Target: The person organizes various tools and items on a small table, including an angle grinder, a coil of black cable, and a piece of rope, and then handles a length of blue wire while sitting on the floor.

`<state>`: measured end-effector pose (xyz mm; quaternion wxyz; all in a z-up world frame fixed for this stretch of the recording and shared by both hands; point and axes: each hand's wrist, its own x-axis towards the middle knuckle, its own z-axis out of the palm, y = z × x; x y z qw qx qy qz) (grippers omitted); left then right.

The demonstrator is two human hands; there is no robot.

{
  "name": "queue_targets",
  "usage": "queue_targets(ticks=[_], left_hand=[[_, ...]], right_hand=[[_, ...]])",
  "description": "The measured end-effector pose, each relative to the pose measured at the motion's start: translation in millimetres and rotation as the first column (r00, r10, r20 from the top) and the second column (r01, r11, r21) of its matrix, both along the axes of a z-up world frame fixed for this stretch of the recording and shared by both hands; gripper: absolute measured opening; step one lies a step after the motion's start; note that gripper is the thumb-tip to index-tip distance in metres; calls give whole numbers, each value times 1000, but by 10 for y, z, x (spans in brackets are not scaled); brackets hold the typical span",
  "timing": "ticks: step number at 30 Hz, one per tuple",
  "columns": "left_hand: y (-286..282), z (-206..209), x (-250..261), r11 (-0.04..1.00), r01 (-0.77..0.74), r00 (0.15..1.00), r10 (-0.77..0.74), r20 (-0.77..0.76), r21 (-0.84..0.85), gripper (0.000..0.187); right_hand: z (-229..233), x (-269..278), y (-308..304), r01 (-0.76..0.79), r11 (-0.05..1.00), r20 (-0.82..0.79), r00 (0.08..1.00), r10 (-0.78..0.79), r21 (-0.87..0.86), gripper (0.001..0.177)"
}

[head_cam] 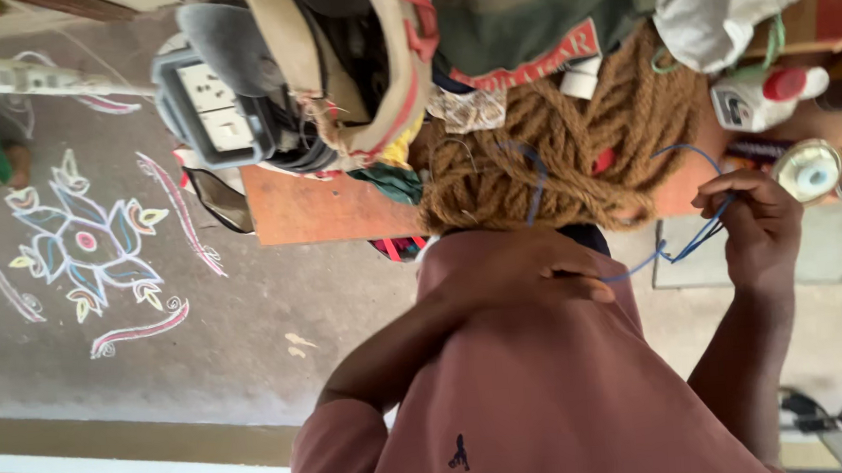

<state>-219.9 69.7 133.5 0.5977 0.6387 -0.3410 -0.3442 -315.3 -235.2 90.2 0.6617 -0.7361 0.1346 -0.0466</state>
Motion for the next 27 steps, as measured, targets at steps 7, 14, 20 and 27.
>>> queue_targets(ticks=[7, 14, 20, 27], left_hand=[[201, -15, 238, 955, -264, 959, 274, -69, 135, 29], [755, 41, 491, 883, -320, 945, 322, 53, 343, 25], [765, 50, 537, 877, -360, 933, 338, 123, 318, 25], [720, 173, 651, 813, -500, 863, 436, 256, 298, 21]], right_hand=[[-175, 176, 36, 10, 997, -75, 997, -15, -79, 25], [-1145, -595, -1412, 381, 925, 50, 923, -381, 0, 14], [-1360, -873, -1893, 423, 884, 147, 879, -454, 201, 19], [-470, 101, -321, 177, 939, 27, 984, -177, -295, 44]])
